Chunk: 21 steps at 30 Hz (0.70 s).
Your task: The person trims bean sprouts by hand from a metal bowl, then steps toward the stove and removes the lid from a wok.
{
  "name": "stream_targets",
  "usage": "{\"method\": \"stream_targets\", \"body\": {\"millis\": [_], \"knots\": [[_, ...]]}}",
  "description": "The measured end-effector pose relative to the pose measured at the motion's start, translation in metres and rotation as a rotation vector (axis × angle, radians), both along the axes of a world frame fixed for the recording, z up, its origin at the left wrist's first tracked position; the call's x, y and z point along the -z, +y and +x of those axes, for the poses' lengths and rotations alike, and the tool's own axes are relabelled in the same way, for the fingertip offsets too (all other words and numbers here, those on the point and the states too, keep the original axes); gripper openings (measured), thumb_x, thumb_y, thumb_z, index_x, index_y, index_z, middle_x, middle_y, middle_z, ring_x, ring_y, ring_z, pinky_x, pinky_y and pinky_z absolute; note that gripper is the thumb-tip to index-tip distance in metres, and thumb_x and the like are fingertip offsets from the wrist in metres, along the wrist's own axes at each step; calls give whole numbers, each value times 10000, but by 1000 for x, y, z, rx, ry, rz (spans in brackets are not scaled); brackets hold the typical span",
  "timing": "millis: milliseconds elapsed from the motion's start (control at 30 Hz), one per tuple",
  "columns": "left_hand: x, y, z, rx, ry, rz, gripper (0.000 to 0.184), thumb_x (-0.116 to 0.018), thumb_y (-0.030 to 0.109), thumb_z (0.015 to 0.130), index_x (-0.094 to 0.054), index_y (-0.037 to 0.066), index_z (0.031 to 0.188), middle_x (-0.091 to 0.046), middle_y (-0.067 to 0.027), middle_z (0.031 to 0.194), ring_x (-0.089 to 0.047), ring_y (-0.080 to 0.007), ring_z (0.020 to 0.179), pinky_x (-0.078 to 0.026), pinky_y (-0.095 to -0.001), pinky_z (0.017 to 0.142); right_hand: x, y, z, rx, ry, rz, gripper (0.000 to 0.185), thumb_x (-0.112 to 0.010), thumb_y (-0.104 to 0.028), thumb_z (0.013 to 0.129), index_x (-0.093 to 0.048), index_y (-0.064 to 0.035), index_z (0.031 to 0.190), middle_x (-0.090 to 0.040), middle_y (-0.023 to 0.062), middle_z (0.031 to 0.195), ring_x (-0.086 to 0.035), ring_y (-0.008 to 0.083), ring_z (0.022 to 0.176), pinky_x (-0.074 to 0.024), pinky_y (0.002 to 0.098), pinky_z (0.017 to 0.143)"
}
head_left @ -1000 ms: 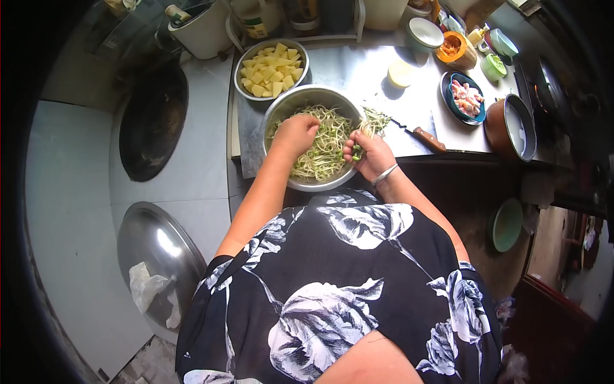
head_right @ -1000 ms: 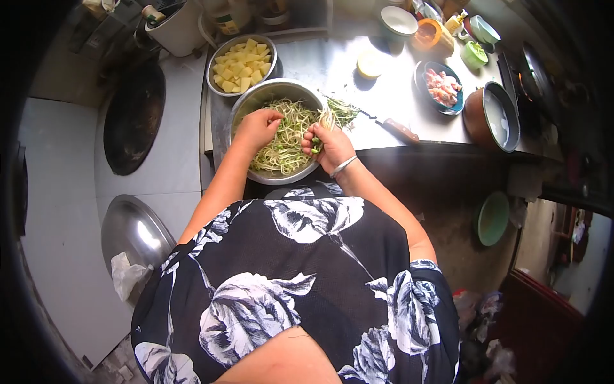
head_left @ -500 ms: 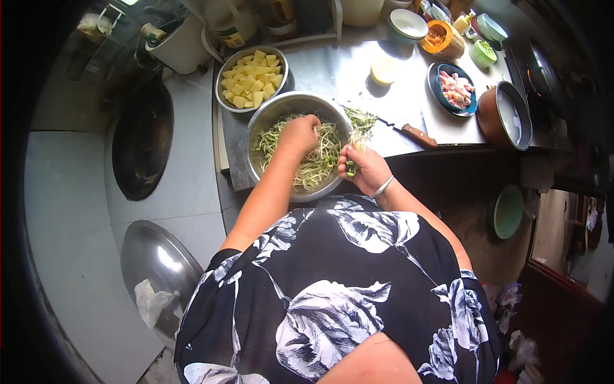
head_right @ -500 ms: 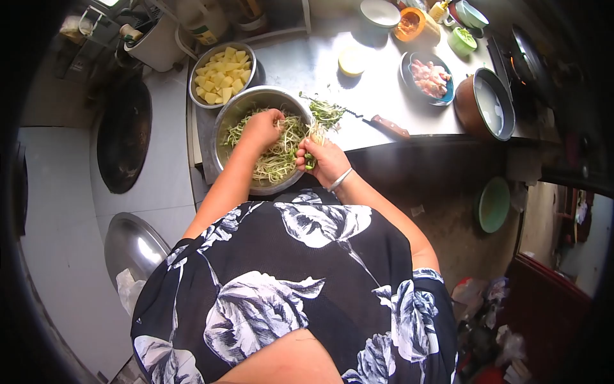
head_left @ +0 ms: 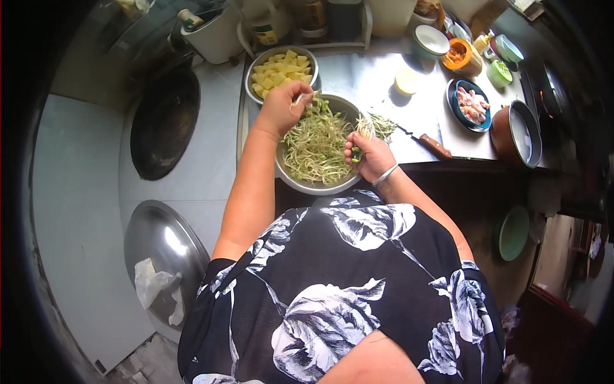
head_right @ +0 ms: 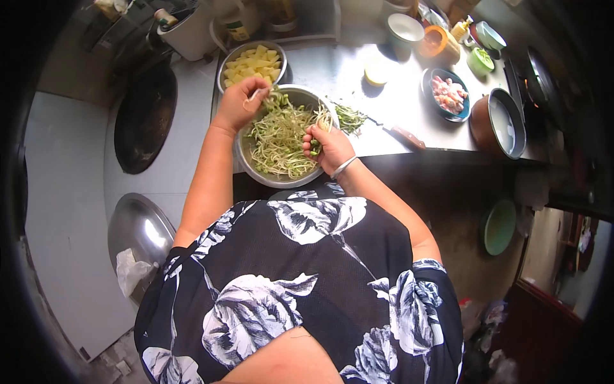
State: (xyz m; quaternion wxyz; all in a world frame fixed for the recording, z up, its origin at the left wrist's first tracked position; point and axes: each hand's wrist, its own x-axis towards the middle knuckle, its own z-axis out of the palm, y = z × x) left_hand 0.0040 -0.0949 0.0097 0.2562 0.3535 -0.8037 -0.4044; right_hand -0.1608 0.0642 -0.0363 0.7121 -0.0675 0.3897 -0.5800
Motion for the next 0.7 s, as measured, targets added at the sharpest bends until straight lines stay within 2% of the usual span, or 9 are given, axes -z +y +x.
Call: {"method": "stream_targets", "body": {"millis": [67, 133, 233, 400, 500, 533, 600, 633, 700], "knots": [[-18, -3, 6, -15, 10, 63, 74, -595, 85, 859, -598, 23, 900, -582, 16, 737, -511, -52, 655, -432, -206, 592, -1, -4, 2, -6, 12, -33, 105, -539, -164, 899, -523, -63, 878, -544, 29, 765, -545, 138, 688, -478, 272, 616], [-26, 0, 10, 27, -28, 17, 59, -589, 76, 863, -593, 26, 894, -569, 15, 723, -509, -57, 635, -430, -204, 572, -7, -8, 6, -11, 15, -44, 103, -541, -159, 898, -522, -58, 886, -539, 29, 773, -541, 138, 691, -471, 273, 619], [-32, 15, 9, 41, -70, 326, 47, -591, 70, 860, -592, 32, 887, -555, 15, 702, -503, -62, 590, -427, -206, 548, -6, -15, 7, 14, 90, -126, 116, -539, -155, 898, -528, -40, 912, -532, 32, 777, -531, 134, 691, -454, 269, 611], [-33, 23, 10, 53, -145, 343, 45, -592, 62, 847, -589, 34, 881, -560, 15, 702, -506, -62, 580, -428, -211, 535, 11, -39, 6, 41, 190, -269, 127, -539, -144, 894, -541, -26, 942, -550, 26, 798, -530, 130, 712, -452, 274, 632], [-45, 28, 7, 92, -195, 361, 54, -595, 63, 834, -589, 34, 881, -567, 11, 702, -509, -60, 579, -431, -210, 535, 5, -49, 13, 56, 470, -302, 107, -527, -148, 895, -570, -59, 936, -604, 23, 870, -549, 103, 752, -449, 249, 685], [-49, 29, 4, 116, -220, 379, 63, -597, 64, 828, -591, 35, 883, -571, 8, 702, -510, -58, 580, -433, -210, 537, 6, -51, 13, 59, 466, -300, 107, -527, -148, 895, -570, -59, 936, -604, 23, 870, -549, 103, 752, -449, 249, 685], [-46, 29, 2, 126, -232, 339, 69, -600, 67, 823, -593, 33, 882, -577, 4, 702, -514, -60, 582, -437, -213, 541, 8, -55, 15, -110, 399, -431, 128, -525, -154, 895, -569, -59, 968, -612, 30, 894, -564, 96, 767, -447, 233, 683], [-44, 28, 1, 133, -244, 303, 75, -603, 70, 819, -595, 30, 881, -583, 0, 701, -518, -62, 584, -441, -216, 546, 5, -52, 18, -144, 244, -397, 188, -533, -172, 900, -565, -39, 1030, -622, 34, 910, -589, 99, 804, -465, 231, 704], [-39, 27, 1, 133, -236, 224, 77, -601, 68, 816, -597, 29, 881, -590, -6, 710, -521, -66, 584, -443, -220, 548, 0, -45, 20, -169, 140, -385, 222, -539, -188, 903, -560, -31, 1058, -626, 38, 930, -597, 105, 828, -475, 240, 726]]}}
